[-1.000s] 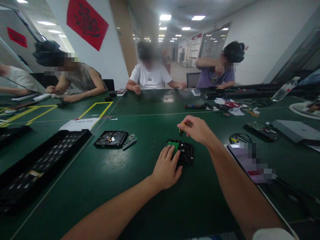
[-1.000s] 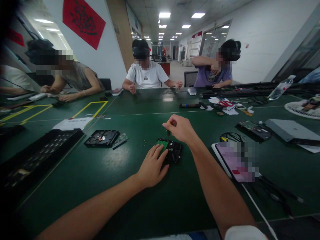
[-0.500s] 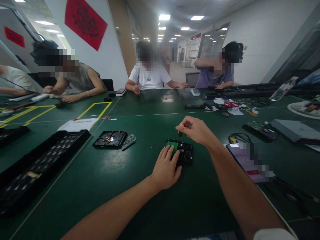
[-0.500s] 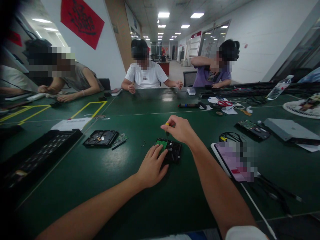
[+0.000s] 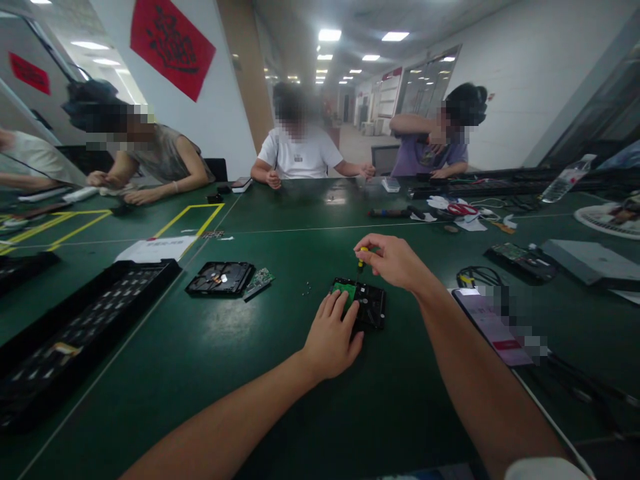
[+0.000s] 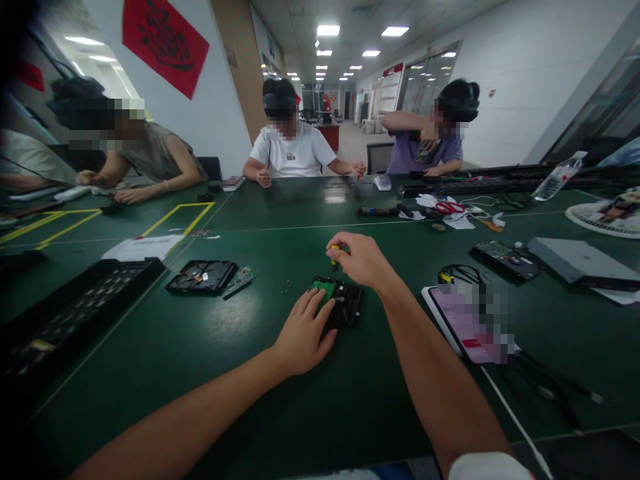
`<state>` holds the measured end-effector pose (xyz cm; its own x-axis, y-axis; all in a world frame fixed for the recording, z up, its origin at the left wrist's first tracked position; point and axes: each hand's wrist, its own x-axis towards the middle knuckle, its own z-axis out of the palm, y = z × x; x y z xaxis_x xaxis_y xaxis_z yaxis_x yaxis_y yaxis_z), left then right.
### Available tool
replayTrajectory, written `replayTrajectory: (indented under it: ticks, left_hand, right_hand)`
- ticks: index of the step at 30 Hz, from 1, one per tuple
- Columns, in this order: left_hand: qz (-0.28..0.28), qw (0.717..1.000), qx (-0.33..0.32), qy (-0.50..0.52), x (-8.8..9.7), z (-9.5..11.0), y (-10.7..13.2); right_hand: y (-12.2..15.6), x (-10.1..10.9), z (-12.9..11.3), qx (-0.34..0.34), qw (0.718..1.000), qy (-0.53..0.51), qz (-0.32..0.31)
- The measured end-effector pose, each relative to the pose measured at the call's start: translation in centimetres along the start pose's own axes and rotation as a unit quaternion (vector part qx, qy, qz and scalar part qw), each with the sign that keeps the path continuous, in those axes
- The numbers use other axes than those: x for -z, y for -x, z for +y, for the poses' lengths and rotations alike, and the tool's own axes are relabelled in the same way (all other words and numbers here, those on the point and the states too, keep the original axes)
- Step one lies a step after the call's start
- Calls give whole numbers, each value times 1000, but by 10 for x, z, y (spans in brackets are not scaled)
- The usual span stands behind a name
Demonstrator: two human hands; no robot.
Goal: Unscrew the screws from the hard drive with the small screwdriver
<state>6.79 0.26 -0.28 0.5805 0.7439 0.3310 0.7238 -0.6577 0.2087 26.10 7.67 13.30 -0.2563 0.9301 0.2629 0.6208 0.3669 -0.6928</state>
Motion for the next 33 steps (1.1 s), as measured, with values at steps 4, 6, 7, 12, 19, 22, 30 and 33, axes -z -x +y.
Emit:
replayTrajectory:
  ticks: [4, 6, 7, 12, 19, 22, 30, 33]
  left_hand:
    - [3, 1000, 0, -1, 0, 0, 0]
    - [3, 1000, 0, 0, 0, 0, 0]
    - [3, 1000, 0, 1, 0, 0, 0]
    - [7, 1000, 3, 6, -1, 0, 0]
    - [4, 1000, 1, 7, 0, 0, 0]
    - [4, 1000, 2, 8, 0, 0, 0]
    - [2, 1000, 0, 6, 2, 1, -1]
    - [0, 1000, 1, 7, 3, 0, -1]
  right_hand:
    - [0, 0, 3, -1, 1000, 7, 27]
    - [-1, -2, 4, -3, 999, 16, 47]
    - [-1, -3, 4, -2, 998, 22, 52]
    - [-4, -14, 1, 1, 997, 44, 57]
    - [-2, -9, -2, 11, 998, 28, 52]
    - [-3, -7, 0, 32, 999, -9, -1]
    - [-14, -31, 21, -21, 991, -121, 58]
    - [-18, -45, 28, -37, 952, -295, 65]
